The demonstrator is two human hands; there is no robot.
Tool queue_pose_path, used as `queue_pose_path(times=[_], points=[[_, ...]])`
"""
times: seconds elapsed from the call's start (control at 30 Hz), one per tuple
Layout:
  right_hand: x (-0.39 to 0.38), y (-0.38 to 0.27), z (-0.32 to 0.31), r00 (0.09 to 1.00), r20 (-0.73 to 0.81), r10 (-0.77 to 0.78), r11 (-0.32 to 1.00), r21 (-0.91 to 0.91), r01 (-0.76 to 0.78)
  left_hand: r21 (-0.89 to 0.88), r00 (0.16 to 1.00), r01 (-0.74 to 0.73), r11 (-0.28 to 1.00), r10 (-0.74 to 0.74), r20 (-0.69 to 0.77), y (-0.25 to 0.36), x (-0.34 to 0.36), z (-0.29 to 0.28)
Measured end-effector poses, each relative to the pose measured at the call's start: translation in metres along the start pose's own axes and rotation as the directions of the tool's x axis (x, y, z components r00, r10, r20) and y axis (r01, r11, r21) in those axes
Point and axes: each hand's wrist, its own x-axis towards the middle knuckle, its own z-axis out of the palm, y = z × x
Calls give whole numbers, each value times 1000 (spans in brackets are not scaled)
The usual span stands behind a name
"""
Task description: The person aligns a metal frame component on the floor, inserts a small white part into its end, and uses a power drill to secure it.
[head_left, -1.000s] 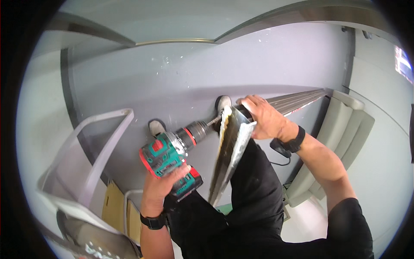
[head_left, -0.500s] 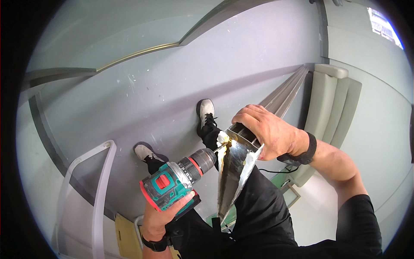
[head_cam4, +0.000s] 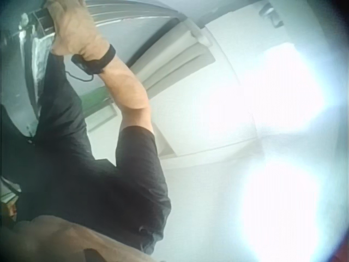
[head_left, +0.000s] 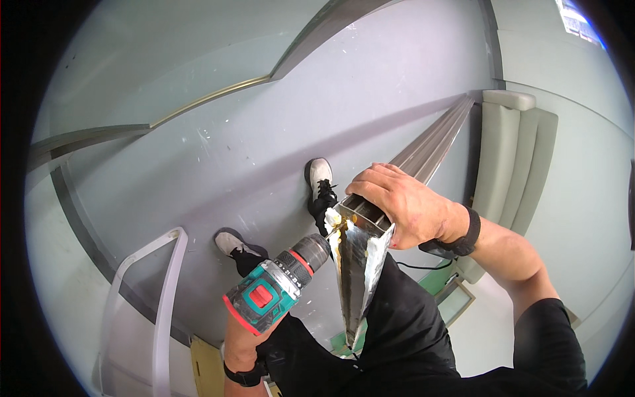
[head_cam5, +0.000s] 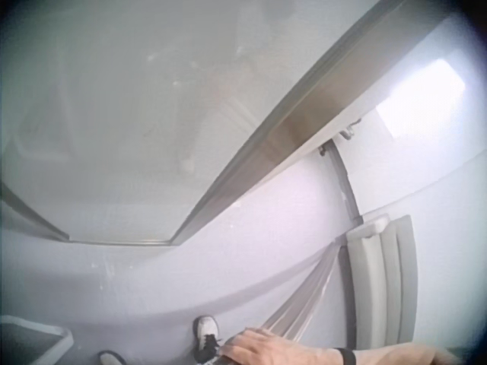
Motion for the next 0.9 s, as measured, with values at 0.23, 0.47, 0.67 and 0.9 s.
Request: queue_pose_path(times=[0.23, 0.47, 0.67, 0.9], points=[[-5, 3, 3, 996, -59, -74, 997, 23, 75, -157, 991, 129, 979, -121, 61, 20, 29, -14], [-16, 1, -6, 997, 57, 52, 996, 63, -55, -62, 981, 194, 979, -193, 17, -12, -1, -10], [-42, -12, -6, 901, -383, 204, 932, -206, -299, -252, 907, 418, 873, -416, 66, -13, -3, -7], [-72, -29, 84, 276, -386, 880, 391, 920, 40, -516, 852, 454, 726, -524, 13, 11, 3, -3]])
